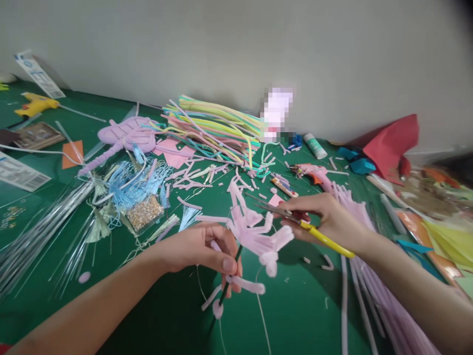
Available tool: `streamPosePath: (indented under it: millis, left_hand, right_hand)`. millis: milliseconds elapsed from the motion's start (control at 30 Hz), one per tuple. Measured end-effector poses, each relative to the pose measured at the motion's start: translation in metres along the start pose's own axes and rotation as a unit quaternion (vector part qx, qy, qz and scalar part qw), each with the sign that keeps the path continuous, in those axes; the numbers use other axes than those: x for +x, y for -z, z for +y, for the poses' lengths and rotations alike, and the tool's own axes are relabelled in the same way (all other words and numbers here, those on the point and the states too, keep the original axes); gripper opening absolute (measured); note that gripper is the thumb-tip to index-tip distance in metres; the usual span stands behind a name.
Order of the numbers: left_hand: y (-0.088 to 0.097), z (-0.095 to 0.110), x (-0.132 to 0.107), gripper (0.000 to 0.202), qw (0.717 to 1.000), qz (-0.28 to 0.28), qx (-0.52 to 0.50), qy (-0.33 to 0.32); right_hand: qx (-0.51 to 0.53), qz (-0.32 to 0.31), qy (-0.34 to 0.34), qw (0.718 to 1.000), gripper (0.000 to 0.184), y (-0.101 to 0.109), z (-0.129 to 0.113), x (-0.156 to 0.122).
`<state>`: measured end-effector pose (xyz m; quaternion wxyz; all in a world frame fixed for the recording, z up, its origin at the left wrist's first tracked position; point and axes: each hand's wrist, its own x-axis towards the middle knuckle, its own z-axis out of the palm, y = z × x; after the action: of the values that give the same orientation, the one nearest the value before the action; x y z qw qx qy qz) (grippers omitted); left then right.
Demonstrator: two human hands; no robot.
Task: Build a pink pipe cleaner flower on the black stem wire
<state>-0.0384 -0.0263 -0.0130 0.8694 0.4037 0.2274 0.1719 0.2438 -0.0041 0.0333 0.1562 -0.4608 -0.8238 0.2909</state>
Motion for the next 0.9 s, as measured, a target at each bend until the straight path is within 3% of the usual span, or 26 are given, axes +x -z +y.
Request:
streamPosePath:
  millis: [100, 467, 600, 900]
  left_hand:
    - [0.0, 0.0, 0.001, 0.026, 1.0, -0.007, 0.008, 0.011]
    - [-0.003, -0.002, 0.01, 0.02, 0.997, -0.068, -0.022, -0.029]
    - [-0.003, -0.002, 0.01, 0.023, 0.997, -0.068, -0.008, -0.02]
    - [-0.004, 0.002, 0.008, 0.023, 0.998, -0.054, 0.004, -0.016]
  right_hand:
    - [0.015, -0.052, 0.002, 0.999, 0.014, 0.0, -0.007, 0.003]
    - [0.096, -0.136, 0.007, 0.986, 0.019, 0.005, -0.01, 0.02]
    - [0.085, -0.135, -0.003, 0.987, 0.01, 0.006, -0.015, 0.024]
    - [0.115, -0.128, -0.005, 0.985, 0.034, -0.001, -0.012, 0.022]
